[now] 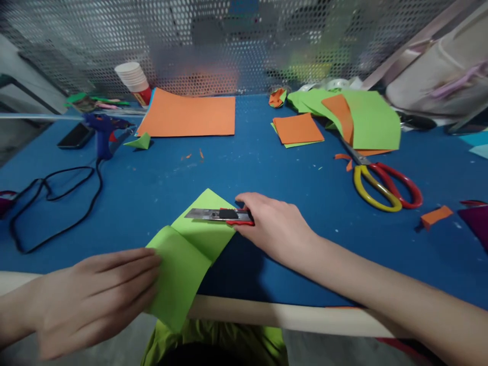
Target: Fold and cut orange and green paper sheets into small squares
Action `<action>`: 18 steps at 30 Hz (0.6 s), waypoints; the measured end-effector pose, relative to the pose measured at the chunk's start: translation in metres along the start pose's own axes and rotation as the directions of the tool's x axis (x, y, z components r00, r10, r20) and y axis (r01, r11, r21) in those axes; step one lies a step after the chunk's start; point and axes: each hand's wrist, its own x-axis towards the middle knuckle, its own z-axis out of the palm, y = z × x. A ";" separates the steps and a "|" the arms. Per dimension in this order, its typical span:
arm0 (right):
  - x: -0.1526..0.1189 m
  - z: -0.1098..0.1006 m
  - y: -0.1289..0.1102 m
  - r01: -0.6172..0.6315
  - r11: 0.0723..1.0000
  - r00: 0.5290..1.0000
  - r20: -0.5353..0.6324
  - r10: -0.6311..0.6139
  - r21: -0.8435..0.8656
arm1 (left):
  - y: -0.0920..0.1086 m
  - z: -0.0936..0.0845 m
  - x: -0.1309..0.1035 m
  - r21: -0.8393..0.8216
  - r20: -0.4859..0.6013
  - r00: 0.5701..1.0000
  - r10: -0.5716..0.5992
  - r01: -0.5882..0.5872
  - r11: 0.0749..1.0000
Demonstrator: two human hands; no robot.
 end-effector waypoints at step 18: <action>0.006 0.012 0.007 0.182 0.983 0.978 -0.098 -0.185 -0.032 | 0.012 0.002 -0.007 -0.067 -0.011 0.997 0.073 -0.074 0.995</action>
